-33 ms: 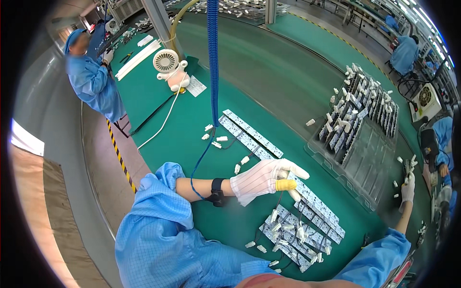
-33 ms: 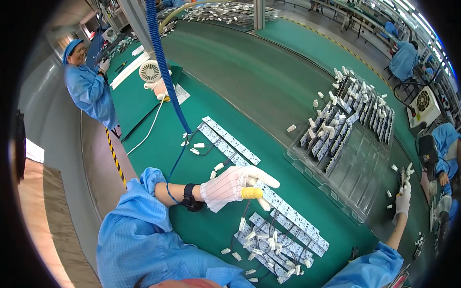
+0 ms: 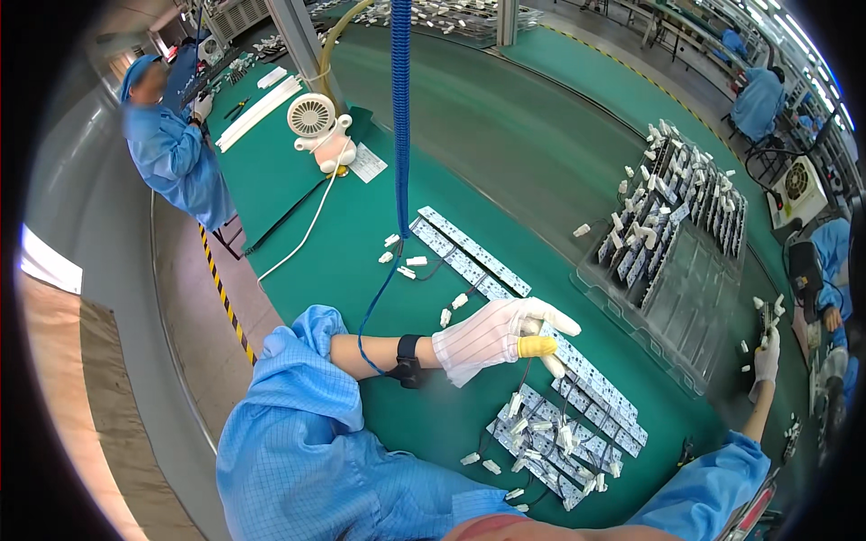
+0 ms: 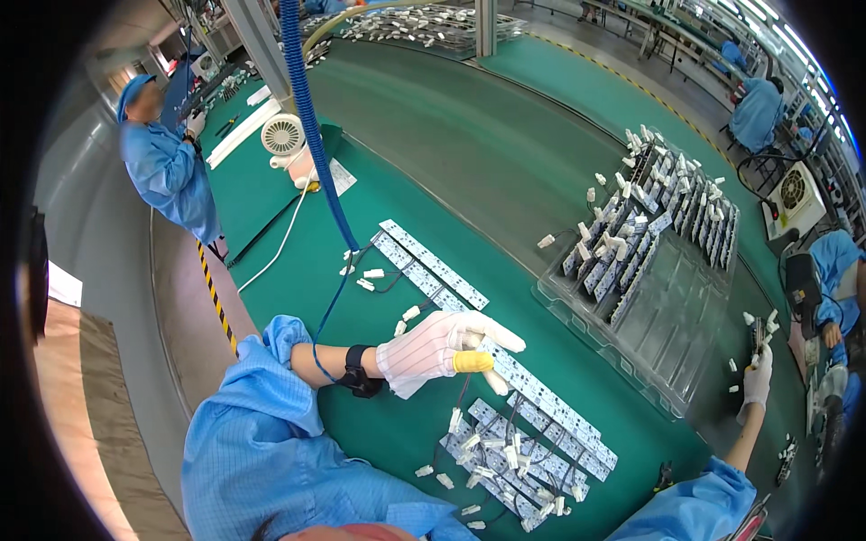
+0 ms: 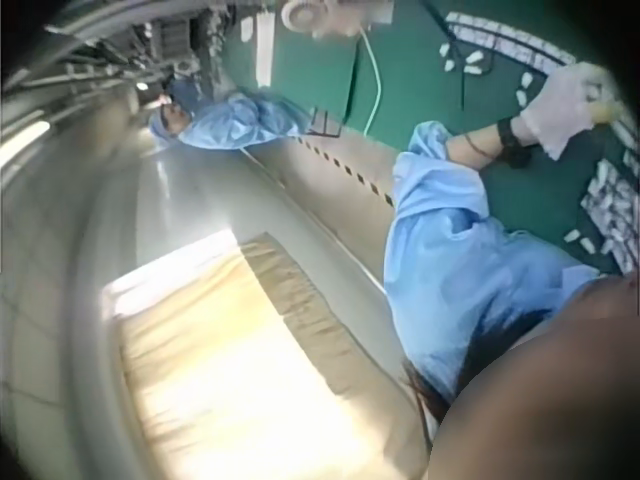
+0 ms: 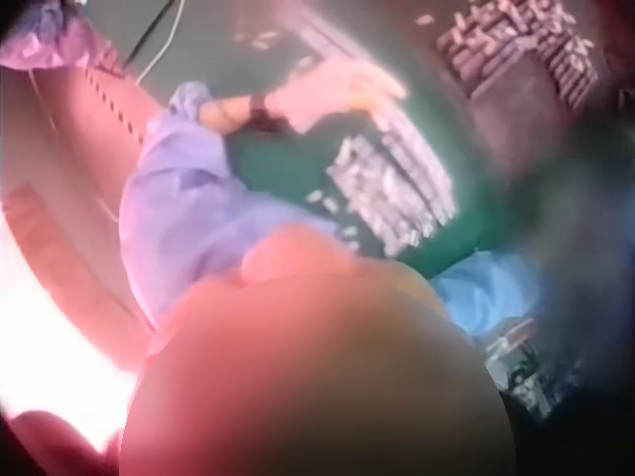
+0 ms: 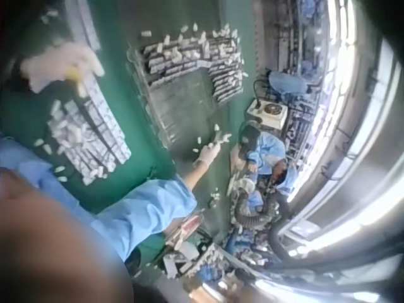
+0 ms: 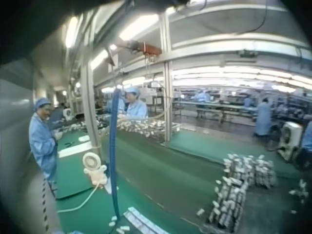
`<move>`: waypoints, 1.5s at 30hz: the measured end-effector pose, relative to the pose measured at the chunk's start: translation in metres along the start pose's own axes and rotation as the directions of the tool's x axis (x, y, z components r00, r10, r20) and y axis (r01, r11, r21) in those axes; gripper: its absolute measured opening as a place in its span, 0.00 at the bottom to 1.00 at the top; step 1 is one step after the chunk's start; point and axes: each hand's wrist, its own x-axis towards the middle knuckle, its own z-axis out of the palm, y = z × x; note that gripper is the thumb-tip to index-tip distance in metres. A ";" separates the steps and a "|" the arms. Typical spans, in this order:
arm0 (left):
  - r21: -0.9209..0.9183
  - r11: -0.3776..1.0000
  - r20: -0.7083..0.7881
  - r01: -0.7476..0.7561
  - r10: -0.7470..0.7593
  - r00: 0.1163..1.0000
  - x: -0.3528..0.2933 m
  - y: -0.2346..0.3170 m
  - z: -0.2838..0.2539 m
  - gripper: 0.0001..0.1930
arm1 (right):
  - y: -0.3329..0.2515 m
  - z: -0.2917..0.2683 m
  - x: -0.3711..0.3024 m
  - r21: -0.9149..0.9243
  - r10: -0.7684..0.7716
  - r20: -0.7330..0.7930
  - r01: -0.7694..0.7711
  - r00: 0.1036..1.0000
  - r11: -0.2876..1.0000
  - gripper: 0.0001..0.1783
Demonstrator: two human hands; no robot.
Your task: Inspecting and assembling small electronic components onto printed circuit board strips at a factory workbench.
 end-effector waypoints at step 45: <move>-0.416 0.899 -0.198 -0.133 0.053 0.979 0.001 -0.016 0.005 0.26 | -0.425 -0.097 -0.225 0.363 -0.664 0.352 0.558 0.659 0.746 0.37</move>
